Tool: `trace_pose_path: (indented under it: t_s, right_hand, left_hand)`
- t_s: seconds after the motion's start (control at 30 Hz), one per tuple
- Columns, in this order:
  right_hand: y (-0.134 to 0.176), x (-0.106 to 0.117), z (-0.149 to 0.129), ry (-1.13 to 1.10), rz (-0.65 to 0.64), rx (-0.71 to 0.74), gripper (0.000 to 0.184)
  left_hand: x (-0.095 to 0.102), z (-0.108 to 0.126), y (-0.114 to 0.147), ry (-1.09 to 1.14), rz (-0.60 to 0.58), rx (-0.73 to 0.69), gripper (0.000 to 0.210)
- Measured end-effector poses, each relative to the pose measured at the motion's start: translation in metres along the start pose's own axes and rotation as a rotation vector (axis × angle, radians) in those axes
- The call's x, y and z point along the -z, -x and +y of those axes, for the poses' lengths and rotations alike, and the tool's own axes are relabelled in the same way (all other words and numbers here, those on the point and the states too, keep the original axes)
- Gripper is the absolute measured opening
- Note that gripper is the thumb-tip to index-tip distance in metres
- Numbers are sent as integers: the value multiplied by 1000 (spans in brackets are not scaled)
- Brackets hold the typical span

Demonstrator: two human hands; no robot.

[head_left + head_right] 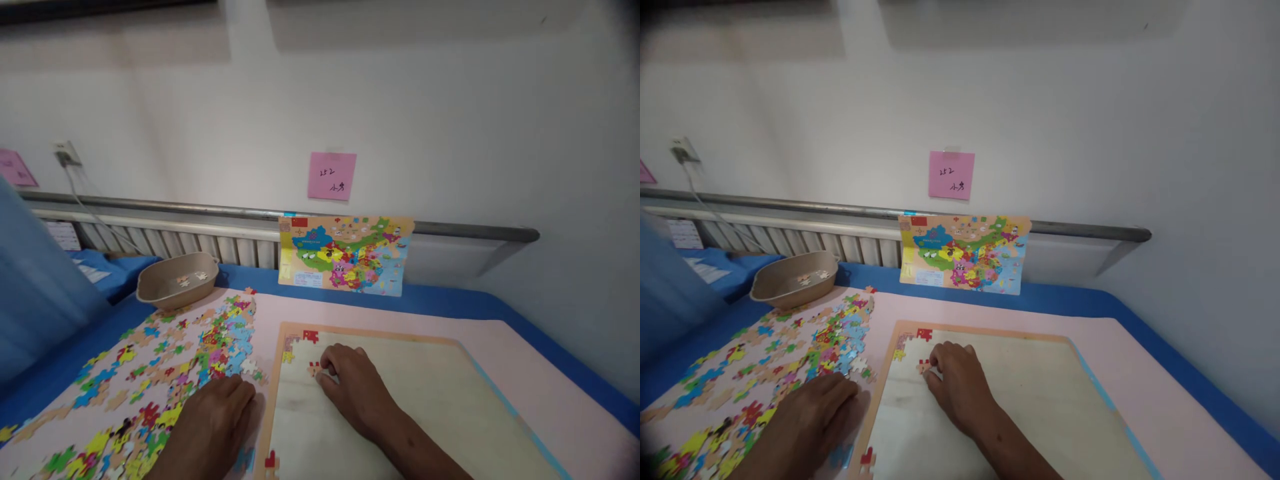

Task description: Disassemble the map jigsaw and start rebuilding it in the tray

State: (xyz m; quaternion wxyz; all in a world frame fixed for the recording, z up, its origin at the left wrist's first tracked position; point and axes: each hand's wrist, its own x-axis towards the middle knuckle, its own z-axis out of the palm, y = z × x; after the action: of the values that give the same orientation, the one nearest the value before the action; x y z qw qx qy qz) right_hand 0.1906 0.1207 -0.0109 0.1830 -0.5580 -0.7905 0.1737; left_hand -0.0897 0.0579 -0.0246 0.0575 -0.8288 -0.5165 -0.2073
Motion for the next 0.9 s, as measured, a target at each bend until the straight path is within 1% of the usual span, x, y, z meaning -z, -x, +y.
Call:
trace_pose_path:
  t_s: [0.13, 0.23, 0.3, 0.37, 0.47, 0.53, 0.57, 0.63, 0.73, 0.83, 0.9]
  right_hand:
    - [0, 2, 0, -38, 11, -9, 10]
    - [1, 5, 1, -95, 37, -31, 9]
    - [0, 9, 1, -142, 41, -53, 11]
    - [-4, 13, 1, -149, 39, -76, 13]
    - [-18, 18, -2, -97, 50, -81, 16]
    - [-30, 17, -2, -68, 60, -82, 17]
    - [-35, 16, -2, -56, 64, -86, 17]
    - [-44, 12, 0, -27, 64, -94, 17]
    - [-50, 6, 3, 19, 65, -95, 16]
    - [-49, 3, 5, 62, 69, -84, 8]
    - [-49, 1, 6, 93, 67, -72, 4]
  left_hand:
    - [-6, -3, 4, -33, 42, 21, 38]
    - [-6, -3, 7, -40, 28, 54, 37]
    - [1, -2, 4, -29, -11, 71, 36]
    - [14, 1, -4, -20, -84, 89, 34]
    - [35, 5, -27, -31, -214, 72, 33]
    - [40, 6, -48, -38, -269, 24, 32]
    - [39, 6, -60, -32, -288, 1, 32]
    - [28, 5, -84, -10, -311, -51, 31]
    - [-1, 3, -114, -9, -312, -183, 23]
    - [-27, 2, -133, -16, -309, -318, 18]
    - [-39, 2, -138, -7, -306, -355, 19]
